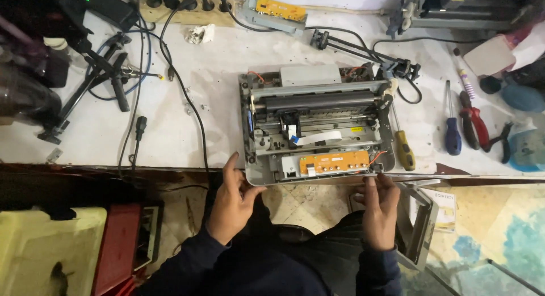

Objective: Disassembling and inspecting the internal components of a printer using a screwdriver on a repair bench.

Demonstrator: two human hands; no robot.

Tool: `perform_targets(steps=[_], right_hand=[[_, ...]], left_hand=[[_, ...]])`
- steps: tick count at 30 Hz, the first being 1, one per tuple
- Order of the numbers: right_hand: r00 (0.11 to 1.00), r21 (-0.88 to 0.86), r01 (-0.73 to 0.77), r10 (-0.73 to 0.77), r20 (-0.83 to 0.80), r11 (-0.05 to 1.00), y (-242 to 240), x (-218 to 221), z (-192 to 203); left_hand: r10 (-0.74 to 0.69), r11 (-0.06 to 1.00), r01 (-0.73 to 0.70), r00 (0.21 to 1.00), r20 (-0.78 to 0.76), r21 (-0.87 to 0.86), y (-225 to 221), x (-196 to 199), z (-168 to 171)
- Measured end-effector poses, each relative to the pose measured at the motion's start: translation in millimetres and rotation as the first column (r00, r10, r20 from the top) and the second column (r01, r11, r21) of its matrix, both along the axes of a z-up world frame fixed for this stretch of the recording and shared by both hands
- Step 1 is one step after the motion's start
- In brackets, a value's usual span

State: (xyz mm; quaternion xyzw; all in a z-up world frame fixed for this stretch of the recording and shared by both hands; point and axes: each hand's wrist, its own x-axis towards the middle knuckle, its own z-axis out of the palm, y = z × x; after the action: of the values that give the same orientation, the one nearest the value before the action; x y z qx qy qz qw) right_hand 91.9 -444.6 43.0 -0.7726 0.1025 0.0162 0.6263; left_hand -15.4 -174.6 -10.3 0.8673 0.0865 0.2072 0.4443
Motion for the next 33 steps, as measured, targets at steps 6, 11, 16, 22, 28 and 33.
perform_targets(steps=[6,11,16,22,28,33], right_hand=[[0.999,-0.056,0.037,-0.038,-0.021,0.998,0,-6,-1],[0.995,-0.047,0.062,-0.058,0.081,0.997,-18,-7,-8],[0.959,-0.102,0.106,-0.074,0.274,0.989,-21,-12,9],[0.689,-0.596,-0.222,0.557,0.464,0.772,31,31,86],[0.560,-0.861,-0.159,0.762,0.325,0.484,115,90,79],[0.689,-0.898,-0.404,0.704,-0.174,0.173,148,98,99]], left_hand=[[0.088,0.992,-0.088,0.996,0.015,0.085,36,18,17],[0.052,0.996,-0.047,0.996,-0.073,0.071,52,23,65],[-0.028,0.992,0.003,0.979,0.200,0.124,50,31,116],[-0.104,0.983,0.058,0.958,0.266,0.175,45,50,121],[-0.136,0.987,0.099,0.937,0.321,0.128,36,59,143],[-0.123,0.990,0.094,0.946,0.301,0.109,47,53,127]])
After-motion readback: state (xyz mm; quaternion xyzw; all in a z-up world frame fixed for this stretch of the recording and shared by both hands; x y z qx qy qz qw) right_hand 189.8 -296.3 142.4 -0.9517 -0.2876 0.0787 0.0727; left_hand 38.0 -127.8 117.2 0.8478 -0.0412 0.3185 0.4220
